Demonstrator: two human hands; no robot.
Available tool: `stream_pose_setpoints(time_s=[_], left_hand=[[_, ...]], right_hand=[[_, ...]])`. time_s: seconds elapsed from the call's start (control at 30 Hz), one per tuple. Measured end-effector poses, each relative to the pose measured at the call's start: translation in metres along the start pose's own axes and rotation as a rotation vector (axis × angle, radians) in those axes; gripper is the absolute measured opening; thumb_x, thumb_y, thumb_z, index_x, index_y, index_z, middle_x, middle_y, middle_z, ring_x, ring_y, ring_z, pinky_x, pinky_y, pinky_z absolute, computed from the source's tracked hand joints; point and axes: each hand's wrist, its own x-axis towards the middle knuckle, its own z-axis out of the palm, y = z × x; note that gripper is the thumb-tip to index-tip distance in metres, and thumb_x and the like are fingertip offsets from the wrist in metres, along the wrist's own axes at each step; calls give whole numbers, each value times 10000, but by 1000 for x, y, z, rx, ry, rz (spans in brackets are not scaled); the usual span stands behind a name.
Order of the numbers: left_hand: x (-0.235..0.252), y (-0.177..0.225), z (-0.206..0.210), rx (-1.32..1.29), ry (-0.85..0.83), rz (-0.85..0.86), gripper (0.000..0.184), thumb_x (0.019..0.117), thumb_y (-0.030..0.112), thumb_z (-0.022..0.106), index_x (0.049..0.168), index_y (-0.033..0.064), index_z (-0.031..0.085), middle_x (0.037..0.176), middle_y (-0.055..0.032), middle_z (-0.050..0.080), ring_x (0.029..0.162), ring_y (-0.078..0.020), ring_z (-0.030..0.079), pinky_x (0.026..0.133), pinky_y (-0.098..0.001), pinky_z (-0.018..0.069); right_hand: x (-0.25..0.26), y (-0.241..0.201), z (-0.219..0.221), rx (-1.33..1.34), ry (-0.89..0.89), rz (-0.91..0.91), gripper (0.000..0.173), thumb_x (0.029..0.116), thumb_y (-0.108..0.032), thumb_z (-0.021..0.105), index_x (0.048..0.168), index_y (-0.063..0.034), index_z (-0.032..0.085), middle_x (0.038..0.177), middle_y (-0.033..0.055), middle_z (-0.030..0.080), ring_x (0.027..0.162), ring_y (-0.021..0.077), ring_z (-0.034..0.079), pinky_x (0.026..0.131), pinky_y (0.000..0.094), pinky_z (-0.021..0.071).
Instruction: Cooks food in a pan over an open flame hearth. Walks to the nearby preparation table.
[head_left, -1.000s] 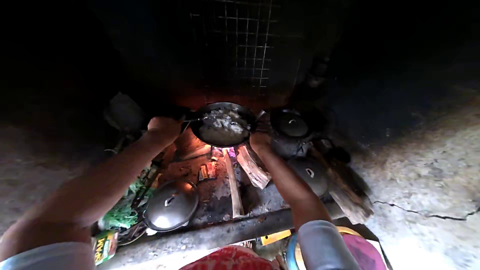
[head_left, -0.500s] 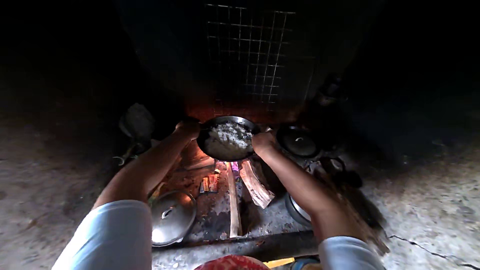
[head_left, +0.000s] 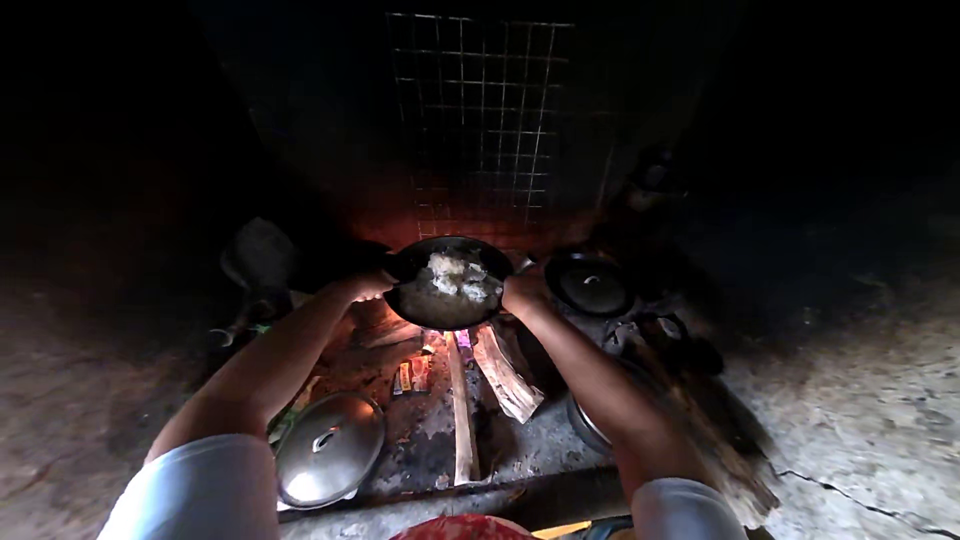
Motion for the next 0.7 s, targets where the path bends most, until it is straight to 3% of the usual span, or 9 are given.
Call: stream_pose_setpoints(time_s=[0.07,0.1,0.13,0.17,0.23,0.33,0.47,0.6,0.7], left_hand=[[-10,0,-15,120,93,78,298,1070,249,544,1319,152,677,969,-138,653,804,-245,583,731,-475,495],[-18,7,-23,241,145,123,284,1048,217,561,1278,142,712,1103,-178,710,985,-337,665,861,-598,520],[-32,19,-28,356,180,125,282,1025,197,576,1259,141,722,1187,-194,708,1106,-399,662,921,-680,497],[-48,35,-28,482,220,73,279,988,195,606,1237,154,724,1205,-188,704,1130,-422,659,891,-708,502],[-75,63,-17,657,281,-39,228,956,162,640,1163,103,715,1139,-211,702,1063,-449,670,787,-688,531],[-89,78,-2,736,334,-75,163,961,90,627,1091,17,695,1073,-237,692,994,-457,681,733,-646,554],[-74,71,5,729,324,-66,197,975,82,606,1138,1,682,1139,-245,681,1046,-461,670,782,-651,555],[-43,54,13,654,364,-30,208,976,76,604,1156,5,682,1166,-250,676,1069,-472,664,791,-655,559],[-16,40,17,655,354,-66,218,955,66,633,1159,6,680,1165,-247,670,1074,-471,659,789,-645,563]], right_hand=[[-1,2,-14,-1,37,3,296,977,-182,601,1185,15,675,1260,255,665,1177,449,645,884,691,512],[-1,2,-19,-3,54,-1,299,984,-180,596,1189,22,674,1274,257,659,1185,450,640,895,692,509],[1,1,-23,-6,71,-7,292,981,-173,597,1182,24,679,1285,255,654,1198,450,630,911,694,504],[2,-3,-25,-10,81,-11,283,984,-155,594,1178,32,681,1290,256,651,1208,451,623,922,686,503],[0,-11,-28,-19,101,-16,241,989,-118,576,1135,35,689,1244,262,668,1172,455,642,882,679,519],[-6,-20,-31,-37,113,-3,215,994,-84,548,1093,27,704,1197,259,687,1140,457,656,844,676,525],[1,-20,-18,12,122,-2,221,1008,-71,530,1109,32,697,1198,254,686,1144,435,660,861,650,539],[29,-24,3,26,82,58,267,1008,-72,528,1203,24,683,1303,258,644,1220,454,614,918,677,507],[39,-23,21,39,46,66,282,1013,-72,529,1245,0,673,1323,238,642,1227,434,620,918,638,532]])
